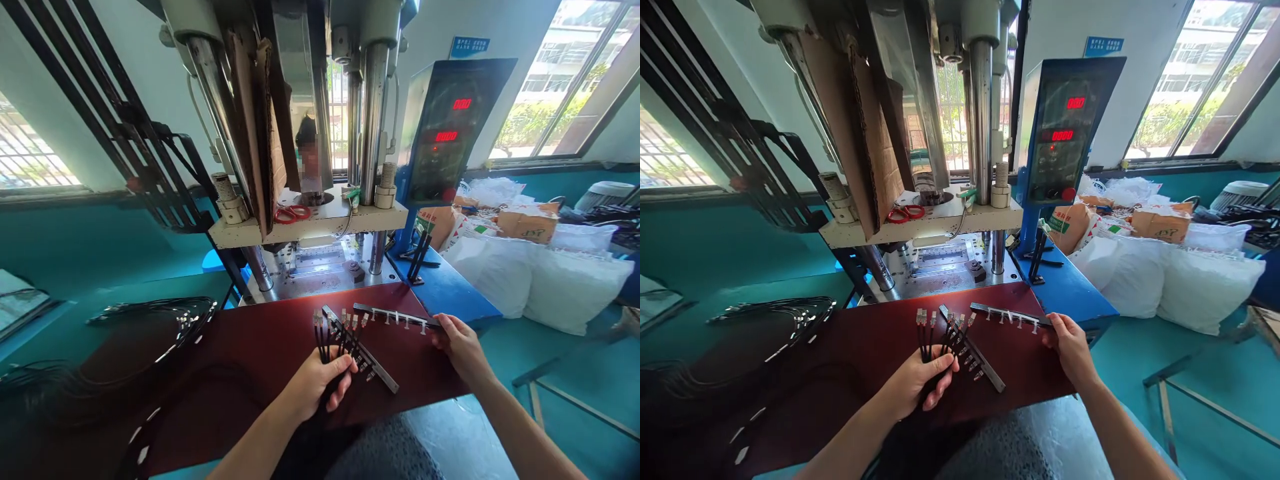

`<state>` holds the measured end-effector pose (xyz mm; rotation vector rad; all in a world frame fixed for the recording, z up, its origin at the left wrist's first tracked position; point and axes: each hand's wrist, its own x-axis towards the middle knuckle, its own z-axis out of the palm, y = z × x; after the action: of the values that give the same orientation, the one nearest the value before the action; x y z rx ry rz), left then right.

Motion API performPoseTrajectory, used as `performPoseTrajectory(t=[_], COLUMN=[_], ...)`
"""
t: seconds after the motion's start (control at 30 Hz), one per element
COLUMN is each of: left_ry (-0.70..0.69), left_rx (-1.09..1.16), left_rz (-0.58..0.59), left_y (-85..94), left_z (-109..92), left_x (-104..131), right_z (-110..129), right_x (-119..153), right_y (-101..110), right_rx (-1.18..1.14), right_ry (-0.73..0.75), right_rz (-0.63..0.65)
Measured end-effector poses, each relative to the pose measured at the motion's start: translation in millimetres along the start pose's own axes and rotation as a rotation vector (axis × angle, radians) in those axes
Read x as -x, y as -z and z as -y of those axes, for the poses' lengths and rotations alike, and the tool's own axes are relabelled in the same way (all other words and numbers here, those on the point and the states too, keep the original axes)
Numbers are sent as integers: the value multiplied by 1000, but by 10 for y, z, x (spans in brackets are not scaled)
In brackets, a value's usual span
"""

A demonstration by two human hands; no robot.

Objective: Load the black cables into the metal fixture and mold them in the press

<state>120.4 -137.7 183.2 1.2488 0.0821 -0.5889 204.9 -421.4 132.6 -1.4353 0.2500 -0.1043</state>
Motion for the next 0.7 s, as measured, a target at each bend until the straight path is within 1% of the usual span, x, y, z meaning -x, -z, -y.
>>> performPoseTrajectory(t=[0.07,0.1,0.13,0.2,0.27,0.33,0.4,0.43,0.47,0.5,0.53,0.6,0.63,0.7], left_ry=[-11,-19,-27,-29,-25,-27,-28,-28,-31,-40,-56,-102,-128,-185], left_rx=[9,12,17,31,43,58,74,82,91,99,107,125,137,177], left_rz=[2,2,2,4,10,17,22,22,19,15,9,-5,-16,-66], left_y=[9,12,16,24,37,51,61,63,62,59,55,52,57,90], left_z=[-5,-9,-11,-8,3,13,4,-11,-35,-67,-105,-200,-254,-382], left_x=[-3,-3,-4,-8,-17,-25,-24,-17,-5,13,35,95,134,235], right_z=[33,50,64,81,87,101,138,163,189,212,228,229,212,153], right_x=[32,36,33,22,22,52,123,175,238,309,387,539,603,680], right_y=[120,173,220,288,308,268,158,75,-24,-135,-254,-484,-581,-719], right_rx=[145,267,418,750,1035,1230,1337,1348,1339,1316,1293,1290,1310,1357], right_ry=[7,46,114,309,480,566,637,678,710,723,710,634,596,547], right_rz=[102,152,199,267,314,311,267,258,281,344,446,661,738,822])
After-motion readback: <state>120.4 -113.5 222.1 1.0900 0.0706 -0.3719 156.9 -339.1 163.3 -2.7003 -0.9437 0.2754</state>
